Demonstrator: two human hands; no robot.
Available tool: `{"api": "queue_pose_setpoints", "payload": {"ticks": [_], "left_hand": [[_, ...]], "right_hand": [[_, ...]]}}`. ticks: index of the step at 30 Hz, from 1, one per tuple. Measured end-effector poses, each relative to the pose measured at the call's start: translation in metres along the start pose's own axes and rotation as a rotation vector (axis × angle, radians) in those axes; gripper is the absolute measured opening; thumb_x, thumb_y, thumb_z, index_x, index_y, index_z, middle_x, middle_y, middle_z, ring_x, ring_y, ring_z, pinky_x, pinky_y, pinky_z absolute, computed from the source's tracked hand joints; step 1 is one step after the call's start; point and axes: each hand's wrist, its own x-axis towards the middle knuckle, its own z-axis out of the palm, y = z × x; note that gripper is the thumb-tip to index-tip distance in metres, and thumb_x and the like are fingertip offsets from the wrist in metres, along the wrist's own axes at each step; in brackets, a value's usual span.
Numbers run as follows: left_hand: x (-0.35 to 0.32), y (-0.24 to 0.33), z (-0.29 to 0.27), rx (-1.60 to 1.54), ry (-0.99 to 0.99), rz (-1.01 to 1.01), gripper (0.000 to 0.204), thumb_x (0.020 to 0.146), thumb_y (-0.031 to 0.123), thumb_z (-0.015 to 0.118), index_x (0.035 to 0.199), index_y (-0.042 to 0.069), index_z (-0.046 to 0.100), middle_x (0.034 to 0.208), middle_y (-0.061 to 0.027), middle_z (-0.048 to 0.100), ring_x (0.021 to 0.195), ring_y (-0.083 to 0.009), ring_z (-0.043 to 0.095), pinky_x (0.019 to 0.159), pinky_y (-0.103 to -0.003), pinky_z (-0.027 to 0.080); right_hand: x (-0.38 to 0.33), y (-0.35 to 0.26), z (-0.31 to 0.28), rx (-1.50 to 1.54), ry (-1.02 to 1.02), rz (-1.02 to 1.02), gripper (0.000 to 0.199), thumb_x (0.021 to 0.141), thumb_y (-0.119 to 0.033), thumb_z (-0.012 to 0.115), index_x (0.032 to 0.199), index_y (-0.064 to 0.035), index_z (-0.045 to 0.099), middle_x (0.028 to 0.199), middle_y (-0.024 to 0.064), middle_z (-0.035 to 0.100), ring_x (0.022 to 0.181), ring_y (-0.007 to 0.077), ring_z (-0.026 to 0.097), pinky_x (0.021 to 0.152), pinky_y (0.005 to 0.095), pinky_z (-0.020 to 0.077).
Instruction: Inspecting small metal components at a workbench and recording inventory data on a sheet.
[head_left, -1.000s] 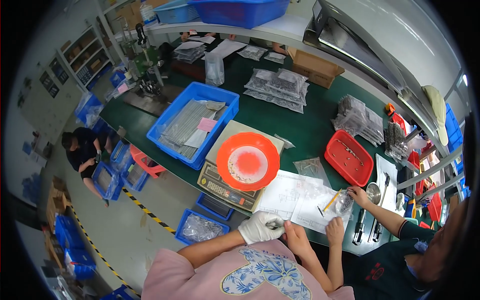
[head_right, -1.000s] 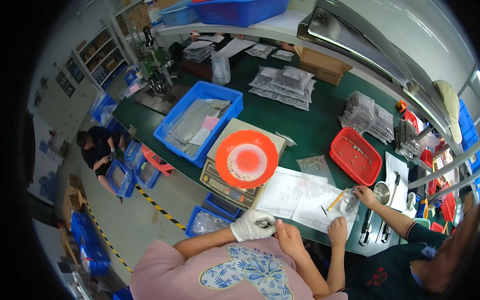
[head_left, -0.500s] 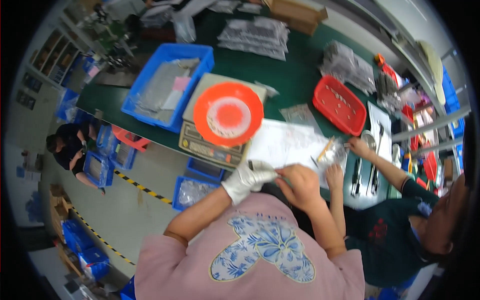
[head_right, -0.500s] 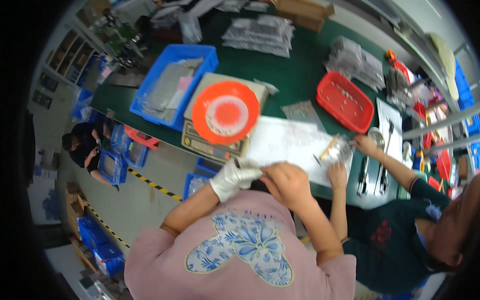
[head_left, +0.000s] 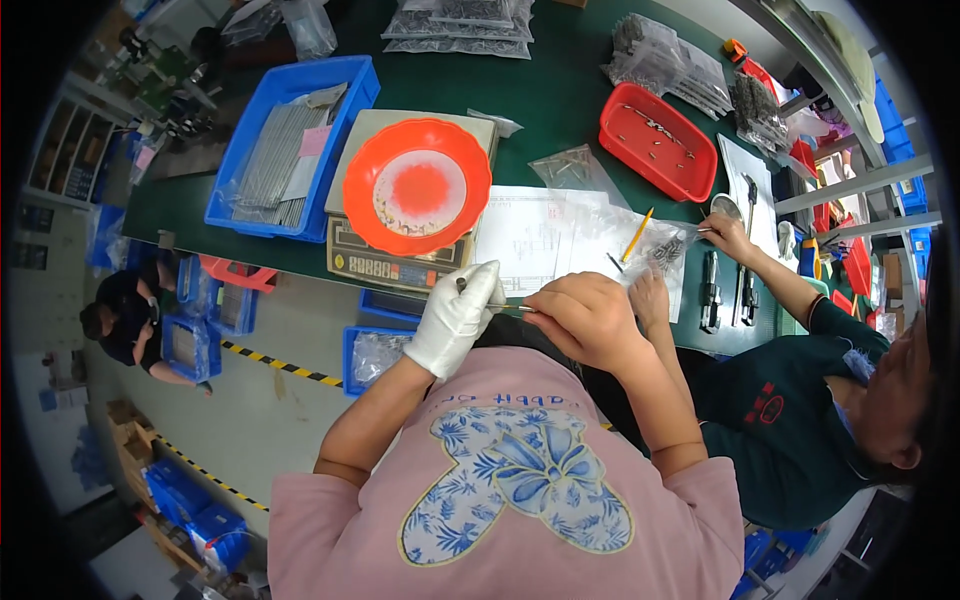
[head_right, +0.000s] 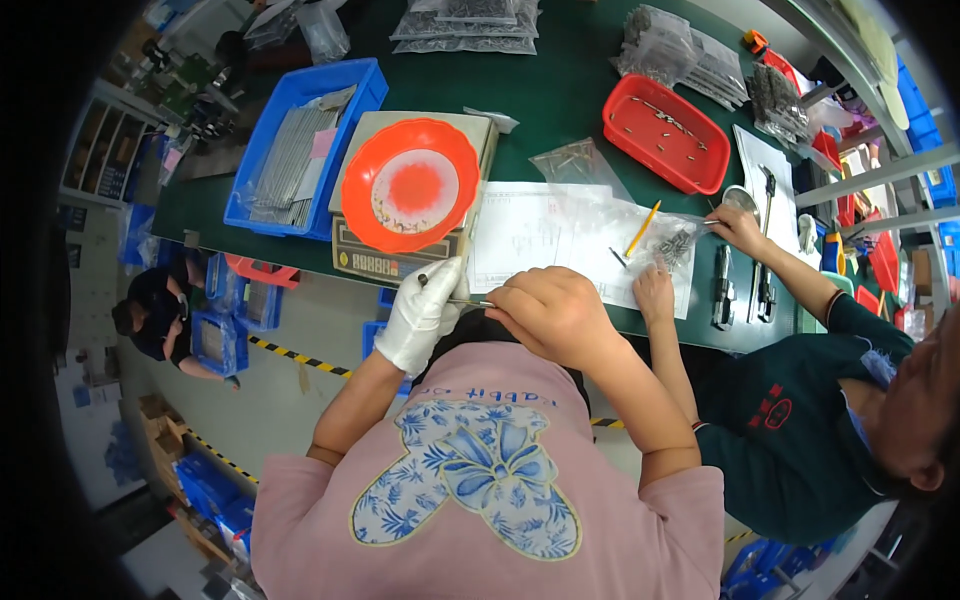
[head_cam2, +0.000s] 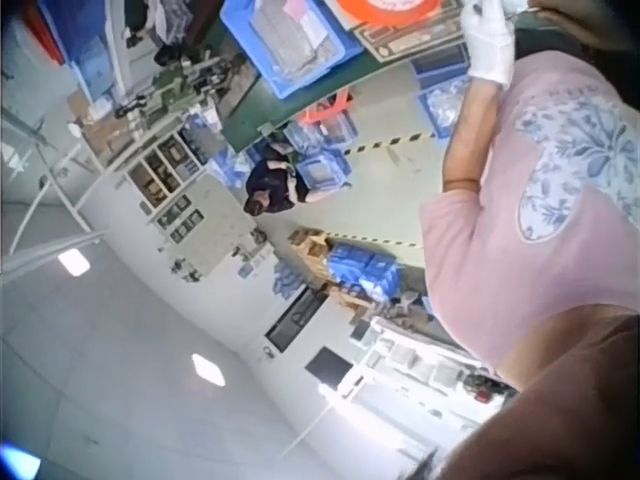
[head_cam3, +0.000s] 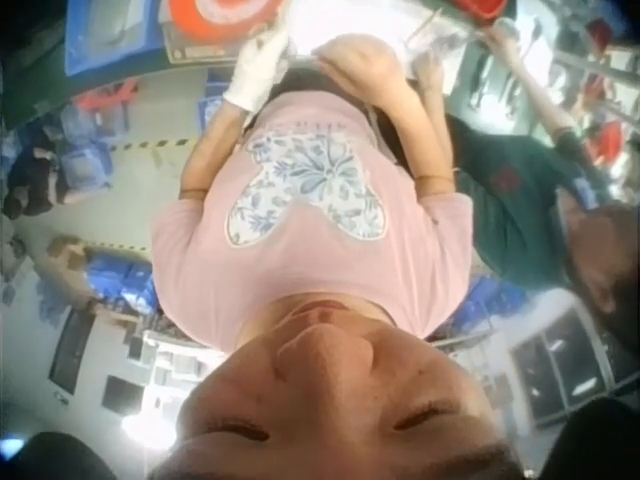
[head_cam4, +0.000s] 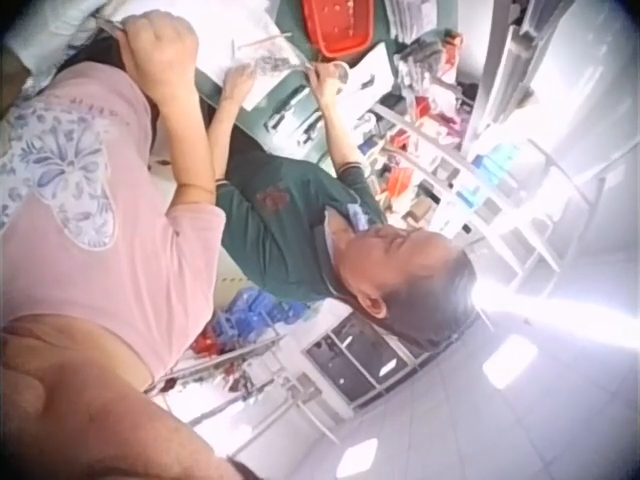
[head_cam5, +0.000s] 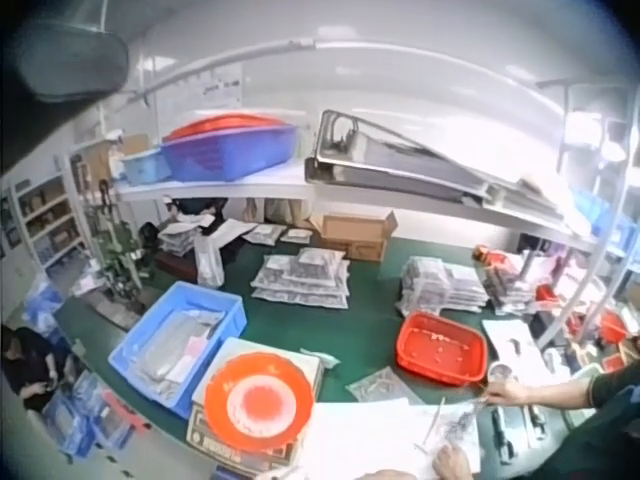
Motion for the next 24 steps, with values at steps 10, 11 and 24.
{"api": "queue_pose_setpoints", "payload": {"ticks": [10,11,24], "left_hand": [[0.0005,0.0035,0.0011,-0.086,0.052,-0.044,0.033,0.084,0.033,0.044,0.061,0.010,0.045,0.047,0.0054,0.033,0.037,-0.0024,0.025,0.034,-0.018,0.018],[0.0007,0.0044,0.0017,-0.085,0.049,-0.047,0.033,0.084,0.033,0.044,0.061,0.010,0.045,0.047,0.0054,0.033,0.037,-0.0024,0.025,0.034,-0.018,0.018],[0.0036,0.0015,0.0024,-0.027,0.082,0.005,0.033,0.085,0.031,0.044,0.061,0.008,0.046,0.047,0.0052,0.034,0.037,-0.0025,0.026,0.035,-0.018,0.019]], "right_hand": [[-0.0005,0.0006,0.0038,-0.110,0.083,-0.064,0.020,0.059,-0.003,0.065,0.076,-0.0039,0.055,0.064,0.0049,0.056,0.053,0.0182,0.054,0.046,0.0269,0.0410],[-0.0005,0.0006,0.0036,-0.112,0.084,-0.060,0.020,0.059,-0.003,0.065,0.076,-0.0039,0.055,0.064,0.0049,0.056,0.053,0.0182,0.054,0.046,0.0269,0.0410],[0.0000,0.0006,0.0050,-0.113,0.097,-0.062,0.017,0.058,-0.006,0.064,0.072,-0.0040,0.055,0.062,0.0047,0.053,0.049,0.0185,0.051,0.044,0.0278,0.0400]]}}
